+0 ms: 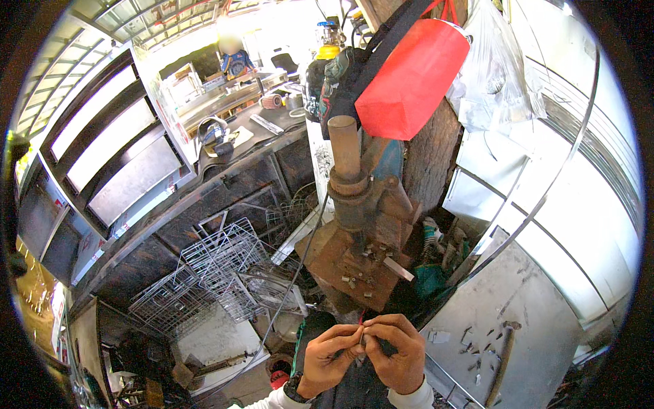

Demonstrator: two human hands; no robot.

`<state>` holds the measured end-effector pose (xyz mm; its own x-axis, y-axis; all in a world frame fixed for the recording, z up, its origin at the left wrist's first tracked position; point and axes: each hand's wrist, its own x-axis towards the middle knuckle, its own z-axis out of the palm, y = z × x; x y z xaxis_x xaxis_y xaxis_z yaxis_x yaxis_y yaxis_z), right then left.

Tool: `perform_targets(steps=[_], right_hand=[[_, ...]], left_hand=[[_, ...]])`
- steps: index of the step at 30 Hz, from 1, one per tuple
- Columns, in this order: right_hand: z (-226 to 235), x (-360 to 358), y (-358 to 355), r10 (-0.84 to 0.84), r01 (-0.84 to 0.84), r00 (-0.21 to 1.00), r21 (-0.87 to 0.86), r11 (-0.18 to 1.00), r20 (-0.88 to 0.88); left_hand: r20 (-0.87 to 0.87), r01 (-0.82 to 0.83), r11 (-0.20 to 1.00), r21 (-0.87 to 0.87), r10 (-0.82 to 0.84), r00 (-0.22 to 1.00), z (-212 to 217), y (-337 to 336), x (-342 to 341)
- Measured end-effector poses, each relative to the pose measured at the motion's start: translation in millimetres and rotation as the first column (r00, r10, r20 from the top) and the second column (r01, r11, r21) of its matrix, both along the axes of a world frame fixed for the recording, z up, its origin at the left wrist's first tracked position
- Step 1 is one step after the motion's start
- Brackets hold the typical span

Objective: The person sits on the floor in a workshop and repeatedly picks up small metal pieces from a nearby surface, turns them over in their hands, and places them back down. The person handles the pieces one at a time without using any tools.

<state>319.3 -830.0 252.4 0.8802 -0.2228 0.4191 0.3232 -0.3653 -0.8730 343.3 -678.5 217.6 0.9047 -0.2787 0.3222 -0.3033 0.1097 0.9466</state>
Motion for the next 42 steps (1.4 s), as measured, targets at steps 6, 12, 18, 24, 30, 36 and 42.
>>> perform_targets(steps=[6,12,18,24,30,36,42], right_hand=[[0,-1,-1,0.008,-0.008,1.000,0.001,1.000,0.007],[-6,-2,4,-0.023,0.025,1.000,0.102,0.994,-0.017],[-3,-2,6,0.016,-0.015,1.000,0.056,0.998,-0.019],[-4,0,8,0.003,-0.003,1.000,0.006,1.000,0.024],[2,-10,5,0.088,-0.093,0.994,0.088,0.992,0.058],[-6,-2,-6,0.072,-0.072,0.997,-0.003,0.997,0.034],[-9,0,0,0.072,-0.070,0.995,-0.039,0.997,0.065]], left_hand=[[-0.038,0.042,0.998,-0.045,-0.044,0.998,-5,1,0],[-0.104,0.024,0.994,-0.109,-0.035,0.994,-10,-3,-4],[-0.175,0.030,0.975,-0.221,-0.070,0.982,-36,4,-8],[-0.167,0.028,0.990,-0.140,-0.051,0.985,-24,8,-4],[-0.036,0.041,0.975,-0.218,-0.050,0.998,-18,1,-11],[-0.089,0.057,0.982,-0.182,-0.075,0.993,-7,-3,-10],[-0.163,0.019,0.967,-0.254,-0.062,0.985,-34,1,-9]])
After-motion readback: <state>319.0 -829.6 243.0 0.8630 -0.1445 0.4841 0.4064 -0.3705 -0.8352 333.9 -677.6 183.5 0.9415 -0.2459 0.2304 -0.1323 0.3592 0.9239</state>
